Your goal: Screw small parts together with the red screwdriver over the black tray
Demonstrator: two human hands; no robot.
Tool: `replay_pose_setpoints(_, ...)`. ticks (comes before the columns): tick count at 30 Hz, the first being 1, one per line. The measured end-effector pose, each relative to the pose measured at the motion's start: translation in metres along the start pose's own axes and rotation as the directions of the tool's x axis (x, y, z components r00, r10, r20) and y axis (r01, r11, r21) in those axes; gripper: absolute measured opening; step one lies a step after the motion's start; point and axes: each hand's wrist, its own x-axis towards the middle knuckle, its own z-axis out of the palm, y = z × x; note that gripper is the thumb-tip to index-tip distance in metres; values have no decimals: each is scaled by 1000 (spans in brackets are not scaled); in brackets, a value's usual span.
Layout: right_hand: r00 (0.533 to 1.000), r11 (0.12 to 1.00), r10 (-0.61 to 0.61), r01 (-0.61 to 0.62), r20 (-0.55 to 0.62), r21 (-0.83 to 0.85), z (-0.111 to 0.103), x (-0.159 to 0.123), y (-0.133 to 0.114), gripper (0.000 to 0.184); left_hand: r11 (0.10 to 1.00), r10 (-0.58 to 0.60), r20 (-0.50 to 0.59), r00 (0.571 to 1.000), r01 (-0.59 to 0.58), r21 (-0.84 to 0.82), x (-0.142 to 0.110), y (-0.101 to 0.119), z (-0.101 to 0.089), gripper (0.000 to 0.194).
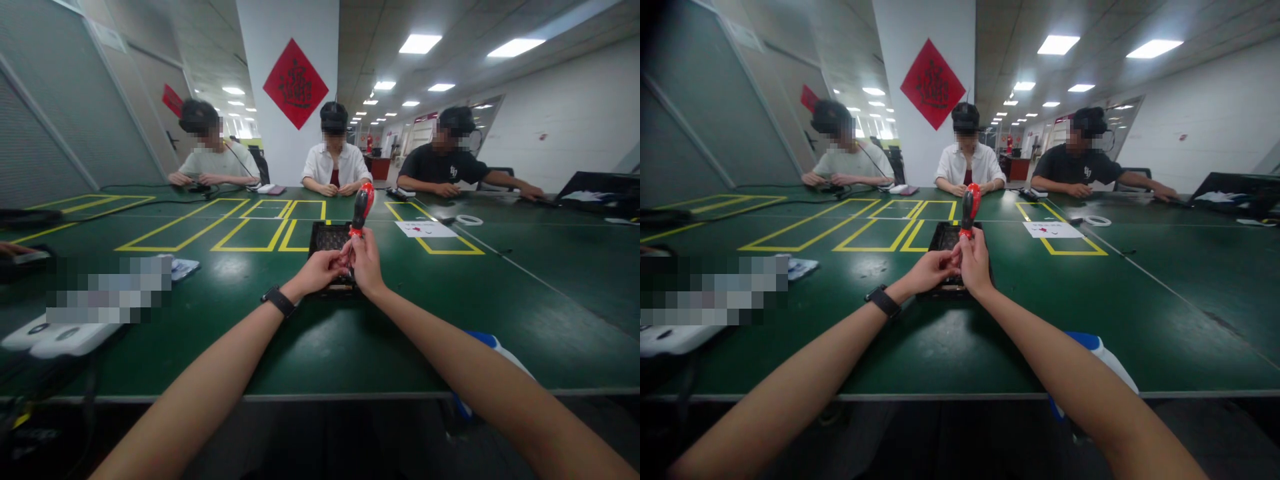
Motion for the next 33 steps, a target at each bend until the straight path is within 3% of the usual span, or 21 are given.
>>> replay_pose_setpoints(8, 1000, 999, -27, 26, -13, -25, 1, -1, 0, 24, 999, -7, -43, 999, 9, 39, 1, 4, 0, 23)
replay_pose_setpoints(23, 999, 1000, -2, 1, -42, -22, 2, -2, -6, 30, 997, -8, 71, 997, 13, -77, 0, 15, -3, 16)
replay_pose_setpoints(25, 996, 999, -23, 22, -81, -24, 1, 1, -10, 29, 997, -10, -4, 1000, 10, -72, 2, 14, -4, 18)
replay_pose_setpoints(28, 980, 998, -64, 63, -186, -12, -6, 12, -14, 28, 998, -67, -252, 965, 60, -32, 4, 6, -10, 21)
replay_pose_setpoints(31, 946, 992, -107, 82, -307, -92, -19, 26, -11, 28, 978, -192, -480, 856, 207, -22, 5, -12, -19, 20)
replay_pose_setpoints(33, 936, 978, -117, 51, -331, -201, -28, 34, -2, 27, 951, -288, -577, 765, 300, -76, 3, -26, -24, 19)
